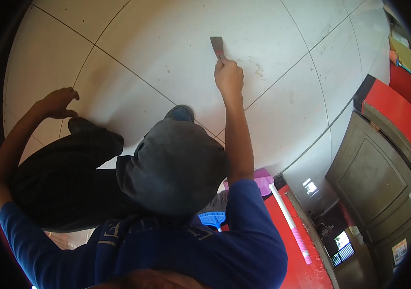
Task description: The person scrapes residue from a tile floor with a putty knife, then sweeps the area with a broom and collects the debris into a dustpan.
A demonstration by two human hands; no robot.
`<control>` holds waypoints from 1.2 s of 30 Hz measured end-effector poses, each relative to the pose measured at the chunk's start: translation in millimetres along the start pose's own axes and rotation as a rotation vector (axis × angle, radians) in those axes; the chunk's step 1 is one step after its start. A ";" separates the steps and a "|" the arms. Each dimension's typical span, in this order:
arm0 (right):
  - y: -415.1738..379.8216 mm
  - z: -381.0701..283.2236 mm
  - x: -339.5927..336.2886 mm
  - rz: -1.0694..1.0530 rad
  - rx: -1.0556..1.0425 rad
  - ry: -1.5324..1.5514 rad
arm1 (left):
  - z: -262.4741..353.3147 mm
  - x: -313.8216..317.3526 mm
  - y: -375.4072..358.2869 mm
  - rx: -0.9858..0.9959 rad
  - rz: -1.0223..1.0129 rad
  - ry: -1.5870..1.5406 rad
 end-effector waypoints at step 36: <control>-46.4 8.5 -1.2 0.070 0.119 0.046 | 79.1 -119.3 67.8 0.337 0.207 -0.023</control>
Point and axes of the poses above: each hand's wrist, its own y-axis towards the middle knuckle, its own x-axis out of the palm, z = x × y, the point moved 7 cm from there along y, towards the middle knuckle, and after that the axes turned 13 degrees about z, right-handed, at the moved point
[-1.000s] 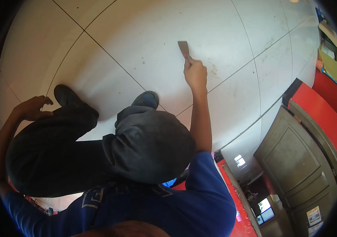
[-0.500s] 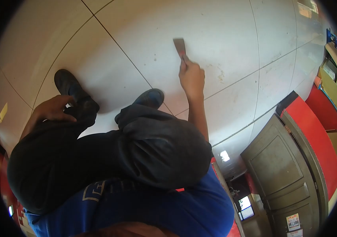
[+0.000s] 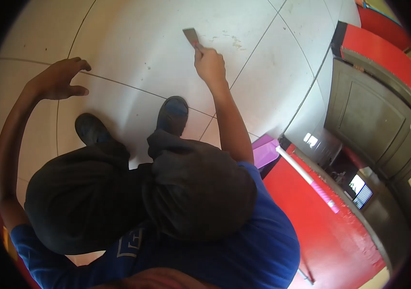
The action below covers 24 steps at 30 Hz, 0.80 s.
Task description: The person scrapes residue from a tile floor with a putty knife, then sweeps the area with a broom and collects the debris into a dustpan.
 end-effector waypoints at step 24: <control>-126.5 195.9 -27.7 0.236 0.413 0.028 | 201.5 -1.4 210.3 0.561 0.135 0.649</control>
Point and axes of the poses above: each hand's wrist, its own y-axis towards the middle knuckle, its own x-axis out of the palm, z = x × y, the point moved 7 cm from there along y, towards the middle knuckle, and after that the axes turned 13 degrees about z, right-handed, at the moved point
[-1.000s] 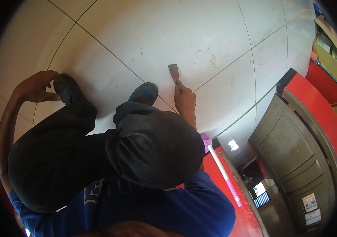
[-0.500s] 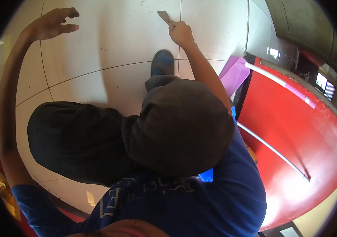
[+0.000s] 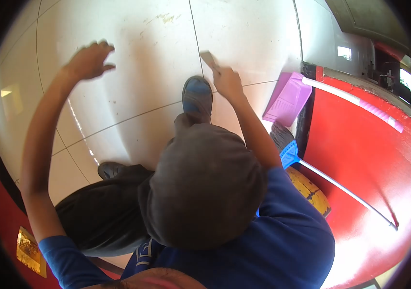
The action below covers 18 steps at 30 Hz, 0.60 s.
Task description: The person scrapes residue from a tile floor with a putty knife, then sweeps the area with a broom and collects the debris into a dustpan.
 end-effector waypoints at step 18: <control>150.6 28.0 -16.2 0.012 0.175 0.088 | 173.2 71.0 156.0 0.013 0.398 -0.301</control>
Point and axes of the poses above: each hand's wrist, its own y-axis towards the middle knuckle, its own x-axis out of the palm, z = x × y, the point moved 7 cm from there along y, towards the middle knuckle, and after that the axes turned 13 degrees about z, right-handed, at the moved point
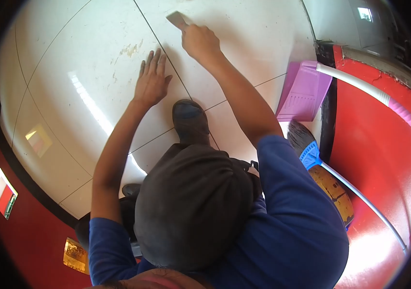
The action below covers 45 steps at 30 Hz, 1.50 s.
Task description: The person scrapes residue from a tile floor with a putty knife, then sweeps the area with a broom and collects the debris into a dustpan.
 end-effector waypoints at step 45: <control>-117.7 -39.4 -10.4 -0.136 0.236 0.641 | -125.6 -49.3 -85.0 -0.249 0.400 0.328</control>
Point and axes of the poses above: each hand's wrist, its own y-axis towards the middle knuckle, its own x-axis out of the palm, z = x × y, the point moved 7 cm from there along y, towards the middle knuckle, and after that the axes turned 13 degrees about z, right-handed, at the moved point
